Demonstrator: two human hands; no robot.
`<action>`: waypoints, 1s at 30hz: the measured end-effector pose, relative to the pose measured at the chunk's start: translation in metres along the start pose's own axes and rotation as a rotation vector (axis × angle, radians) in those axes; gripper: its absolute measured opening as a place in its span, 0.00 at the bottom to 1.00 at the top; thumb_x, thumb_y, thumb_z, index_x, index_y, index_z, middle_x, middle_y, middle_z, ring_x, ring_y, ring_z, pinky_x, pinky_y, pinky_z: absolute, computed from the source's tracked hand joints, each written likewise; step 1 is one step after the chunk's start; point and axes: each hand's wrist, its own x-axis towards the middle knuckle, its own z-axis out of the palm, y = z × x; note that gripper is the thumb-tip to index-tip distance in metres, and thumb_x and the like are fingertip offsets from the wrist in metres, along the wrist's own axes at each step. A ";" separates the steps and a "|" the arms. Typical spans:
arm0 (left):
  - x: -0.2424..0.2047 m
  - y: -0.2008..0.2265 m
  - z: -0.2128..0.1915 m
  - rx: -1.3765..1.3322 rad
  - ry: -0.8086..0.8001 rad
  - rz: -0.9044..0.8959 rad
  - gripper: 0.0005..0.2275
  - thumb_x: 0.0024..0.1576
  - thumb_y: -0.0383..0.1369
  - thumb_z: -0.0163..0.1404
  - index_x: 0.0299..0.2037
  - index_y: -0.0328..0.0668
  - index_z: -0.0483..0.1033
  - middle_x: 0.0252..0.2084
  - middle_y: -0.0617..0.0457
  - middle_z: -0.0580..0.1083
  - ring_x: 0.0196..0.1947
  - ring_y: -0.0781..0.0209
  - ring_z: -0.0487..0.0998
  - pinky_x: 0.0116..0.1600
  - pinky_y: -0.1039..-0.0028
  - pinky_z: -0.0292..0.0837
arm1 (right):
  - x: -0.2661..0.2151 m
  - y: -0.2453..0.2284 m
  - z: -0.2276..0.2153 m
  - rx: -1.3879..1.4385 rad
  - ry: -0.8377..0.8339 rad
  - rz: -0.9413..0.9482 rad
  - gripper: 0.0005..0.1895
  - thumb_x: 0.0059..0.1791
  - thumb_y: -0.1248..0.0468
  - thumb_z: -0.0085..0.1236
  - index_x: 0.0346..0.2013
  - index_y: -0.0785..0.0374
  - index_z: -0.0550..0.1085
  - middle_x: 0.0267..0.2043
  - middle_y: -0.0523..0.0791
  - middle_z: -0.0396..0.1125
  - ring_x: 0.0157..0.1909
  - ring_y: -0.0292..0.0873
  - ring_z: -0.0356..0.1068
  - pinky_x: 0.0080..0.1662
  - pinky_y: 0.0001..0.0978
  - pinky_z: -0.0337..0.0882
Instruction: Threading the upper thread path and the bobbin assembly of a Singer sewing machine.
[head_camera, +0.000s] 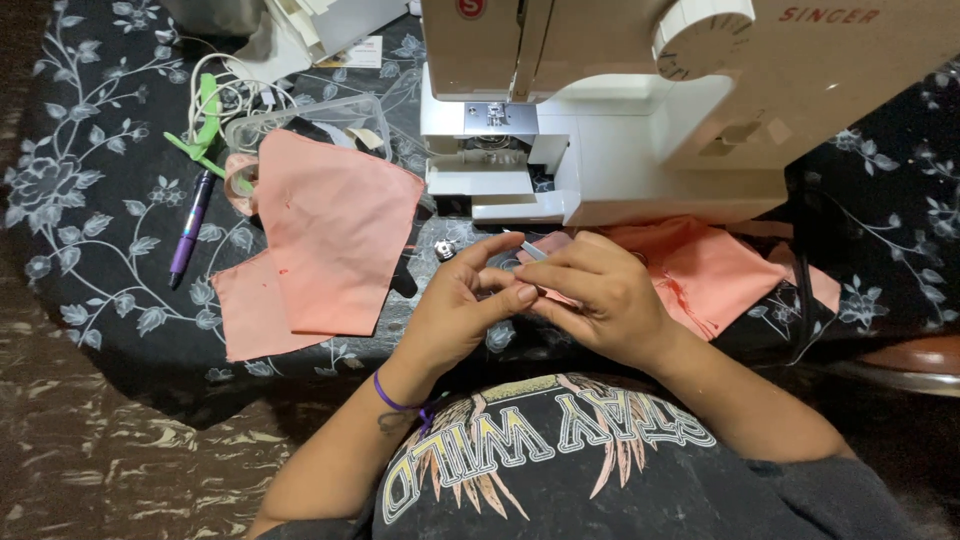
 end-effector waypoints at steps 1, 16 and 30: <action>0.000 0.001 0.000 0.059 0.007 0.007 0.34 0.56 0.28 0.66 0.72 0.27 0.65 0.38 0.46 0.84 0.39 0.65 0.85 0.51 0.69 0.86 | -0.002 0.003 0.002 -0.035 0.006 -0.025 0.13 0.52 0.61 0.68 0.51 0.57 0.84 0.40 0.46 0.76 0.36 0.50 0.73 0.41 0.39 0.76; 0.013 0.027 -0.055 1.782 0.244 0.172 0.20 0.55 0.37 0.64 0.59 0.59 0.82 0.50 0.58 0.78 0.49 0.50 0.78 0.49 0.62 0.78 | -0.005 0.008 0.000 0.163 0.031 0.126 0.11 0.50 0.62 0.70 0.47 0.59 0.85 0.32 0.46 0.75 0.32 0.48 0.73 0.38 0.36 0.74; 0.002 0.017 -0.020 0.192 0.082 0.162 0.17 0.60 0.26 0.61 0.59 0.32 0.81 0.44 0.42 0.84 0.46 0.57 0.85 0.52 0.65 0.85 | -0.012 0.013 -0.006 0.402 0.174 0.241 0.12 0.49 0.62 0.71 0.46 0.62 0.86 0.27 0.44 0.69 0.28 0.36 0.65 0.34 0.28 0.69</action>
